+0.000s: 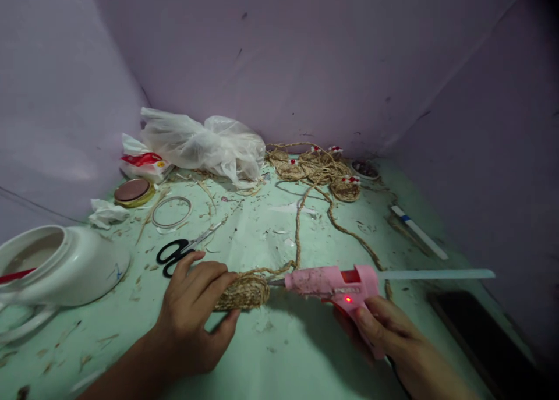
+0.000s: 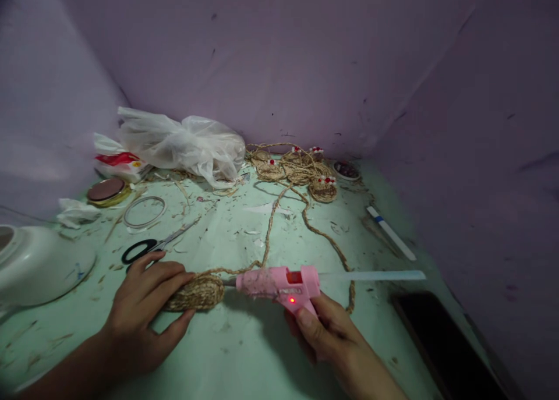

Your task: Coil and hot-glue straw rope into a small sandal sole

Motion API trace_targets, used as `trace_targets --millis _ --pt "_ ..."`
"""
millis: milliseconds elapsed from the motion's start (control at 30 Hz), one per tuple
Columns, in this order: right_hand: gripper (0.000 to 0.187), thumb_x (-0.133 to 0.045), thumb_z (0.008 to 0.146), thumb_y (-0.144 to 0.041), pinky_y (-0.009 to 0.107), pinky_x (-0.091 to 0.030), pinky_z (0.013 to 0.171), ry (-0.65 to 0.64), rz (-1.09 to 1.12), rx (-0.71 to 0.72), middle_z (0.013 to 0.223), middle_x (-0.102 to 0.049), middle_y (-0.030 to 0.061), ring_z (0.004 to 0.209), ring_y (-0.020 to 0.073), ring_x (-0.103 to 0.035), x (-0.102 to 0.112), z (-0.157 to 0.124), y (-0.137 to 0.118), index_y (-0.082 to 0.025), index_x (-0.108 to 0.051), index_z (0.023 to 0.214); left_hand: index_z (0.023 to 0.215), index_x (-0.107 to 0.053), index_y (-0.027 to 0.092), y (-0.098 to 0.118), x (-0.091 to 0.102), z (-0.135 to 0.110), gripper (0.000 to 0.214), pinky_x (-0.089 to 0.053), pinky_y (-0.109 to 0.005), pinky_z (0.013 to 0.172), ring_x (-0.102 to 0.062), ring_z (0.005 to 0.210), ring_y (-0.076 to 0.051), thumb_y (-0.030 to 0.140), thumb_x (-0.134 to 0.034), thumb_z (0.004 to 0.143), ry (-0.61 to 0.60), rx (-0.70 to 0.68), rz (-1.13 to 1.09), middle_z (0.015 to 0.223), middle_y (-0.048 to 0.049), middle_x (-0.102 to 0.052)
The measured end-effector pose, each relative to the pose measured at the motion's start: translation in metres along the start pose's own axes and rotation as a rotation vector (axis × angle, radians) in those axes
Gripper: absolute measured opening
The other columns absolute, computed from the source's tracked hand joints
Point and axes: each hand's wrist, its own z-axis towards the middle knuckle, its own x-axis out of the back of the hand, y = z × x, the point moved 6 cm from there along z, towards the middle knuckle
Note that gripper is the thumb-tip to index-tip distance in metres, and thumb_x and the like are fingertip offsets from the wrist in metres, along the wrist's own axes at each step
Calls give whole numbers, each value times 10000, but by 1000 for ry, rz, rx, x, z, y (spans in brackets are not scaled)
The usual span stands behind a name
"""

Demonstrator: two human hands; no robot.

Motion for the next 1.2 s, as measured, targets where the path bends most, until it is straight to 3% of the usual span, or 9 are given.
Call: trace_targets --millis 267,433,633,800,1200 --pt "516 -619 706 -691 247 -296 505 41 67 1 580 -454 -20 531 111 -382 -1 -1 1 -187 -553 615 1037 -570 97 -1 0 -1 347 -409 -570 921 -580 866 -257 93 -636 697 -8 -1 14 931 -129 -598" --pt "530 -600 707 -709 243 -273 490 -1 70 6 583 -447 -20 530 110 -369 -1 0 0 -187 -544 635 1061 -559 84 -4 -2 -3 370 -417 -564 918 -570 900 -268 102 -645 702 -15 -26 30 953 -144 -594" --pt "529 -507 774 -711 234 -225 446 -146 -8 64 595 -421 -23 515 105 -342 -4 3 2 -191 -504 677 1065 -543 130 -8 -3 -5 322 -437 -540 907 -581 906 -262 154 -611 751 -19 15 61 946 -121 -610" --pt "526 -492 785 -710 236 -204 443 -130 -5 47 610 -416 -21 523 105 -339 -3 1 4 -191 -502 699 1039 -541 148 -8 -3 -2 269 -463 -512 873 -601 875 -256 174 -580 775 -37 28 62 920 -110 -624" --pt "497 -500 810 -670 239 -272 477 -142 -6 84 620 -433 -23 527 107 -351 -4 2 3 -184 -536 716 1005 -549 135 -6 -3 -1 220 -458 -501 865 -603 862 -251 206 -566 798 -40 48 33 891 -118 -640"
